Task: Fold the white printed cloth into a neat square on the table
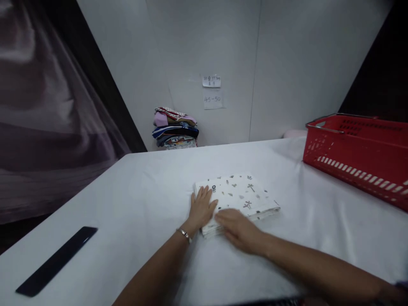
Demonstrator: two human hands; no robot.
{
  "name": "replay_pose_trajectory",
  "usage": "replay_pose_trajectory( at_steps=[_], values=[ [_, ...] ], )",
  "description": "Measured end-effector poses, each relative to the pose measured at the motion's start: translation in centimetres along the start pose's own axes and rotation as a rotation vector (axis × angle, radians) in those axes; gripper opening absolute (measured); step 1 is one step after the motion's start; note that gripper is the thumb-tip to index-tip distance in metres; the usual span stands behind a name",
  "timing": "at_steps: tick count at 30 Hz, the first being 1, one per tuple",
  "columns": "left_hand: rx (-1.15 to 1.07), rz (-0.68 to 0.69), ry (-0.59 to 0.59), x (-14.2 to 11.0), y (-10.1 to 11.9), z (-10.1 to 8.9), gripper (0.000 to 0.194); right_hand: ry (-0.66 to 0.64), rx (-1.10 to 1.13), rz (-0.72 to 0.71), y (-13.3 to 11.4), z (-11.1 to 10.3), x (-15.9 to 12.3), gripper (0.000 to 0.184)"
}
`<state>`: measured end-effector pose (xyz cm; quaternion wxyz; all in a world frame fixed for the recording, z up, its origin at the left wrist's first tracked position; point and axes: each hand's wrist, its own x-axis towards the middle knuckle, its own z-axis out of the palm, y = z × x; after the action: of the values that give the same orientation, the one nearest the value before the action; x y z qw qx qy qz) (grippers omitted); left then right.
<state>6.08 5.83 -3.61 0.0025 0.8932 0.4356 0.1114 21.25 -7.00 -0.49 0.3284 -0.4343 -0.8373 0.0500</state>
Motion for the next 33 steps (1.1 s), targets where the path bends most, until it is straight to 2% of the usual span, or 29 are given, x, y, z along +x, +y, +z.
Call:
replay_pose_trajectory(
  at_steps=[1, 2, 3, 5, 6, 9, 12, 15, 18, 23, 26, 30, 33],
  values=[
    [0.005, -0.004, 0.008, 0.0, 0.1, -0.1, 0.051, 0.064, -0.001, 0.06, 1.7, -1.6, 0.1, 0.037],
    [0.007, -0.007, 0.014, -0.1, 0.1, -0.1, 0.051, 0.127, -0.012, 0.178, 3.7, -3.1, 0.3, 0.034],
    [0.007, -0.01, 0.02, -0.1, 0.2, -0.2, 0.051, 0.17, -0.02, 0.349, 6.0, -4.6, 0.5, 0.031],
    [0.002, -0.009, 0.021, -0.2, 0.4, -0.2, 0.05, 0.191, -0.006, 0.794, 10.6, -7.1, 1.0, 0.027],
    [-0.001, -0.009, 0.019, -0.2, 0.4, -0.3, 0.05, 0.186, -0.012, 0.904, 12.7, -7.9, 1.3, 0.026],
    [-0.006, -0.01, 0.012, -0.2, 0.4, -0.3, 0.05, 0.111, 0.037, 1.098, 17.3, -8.7, 2.2, 0.025],
    [0.003, -0.008, 0.022, -0.2, 0.4, -0.2, 0.05, 0.033, 0.117, 1.233, 19.3, -7.8, 3.1, 0.034],
    [0.019, -0.005, 0.032, -0.2, 0.5, -0.2, 0.051, 0.004, 0.16, 1.3, 20.2, -7.0, 3.8, 0.035],
    [0.03, -0.008, 0.035, -0.2, 0.5, -0.2, 0.051, 0.004, 0.186, 1.302, 20.7, -6.7, 4.0, 0.031],
    [0.039, -0.01, 0.042, 0.1, 0.6, -0.1, 0.05, 0.08, 0.145, 1.189, 21.1, -6.4, 3.6, 0.035],
    [0.035, -0.003, 0.017, 0.1, 0.6, -0.1, 0.05, 0.157, 0.071, 1.119, 21.5, -6.0, 3.0, 0.029],
    [0.038, 0.024, -0.014, 0.2, 0.8, -0.3, 0.05, 0.19, 0.035, 1.105, 21.9, -5.8, 2.2, 0.023],
    [0.052, 0.021, -0.028, 0.2, 0.9, -0.5, 0.049, 0.184, 0.089, 1.101, 21.8, -6.4, 1.9, 0.025]
  ],
)
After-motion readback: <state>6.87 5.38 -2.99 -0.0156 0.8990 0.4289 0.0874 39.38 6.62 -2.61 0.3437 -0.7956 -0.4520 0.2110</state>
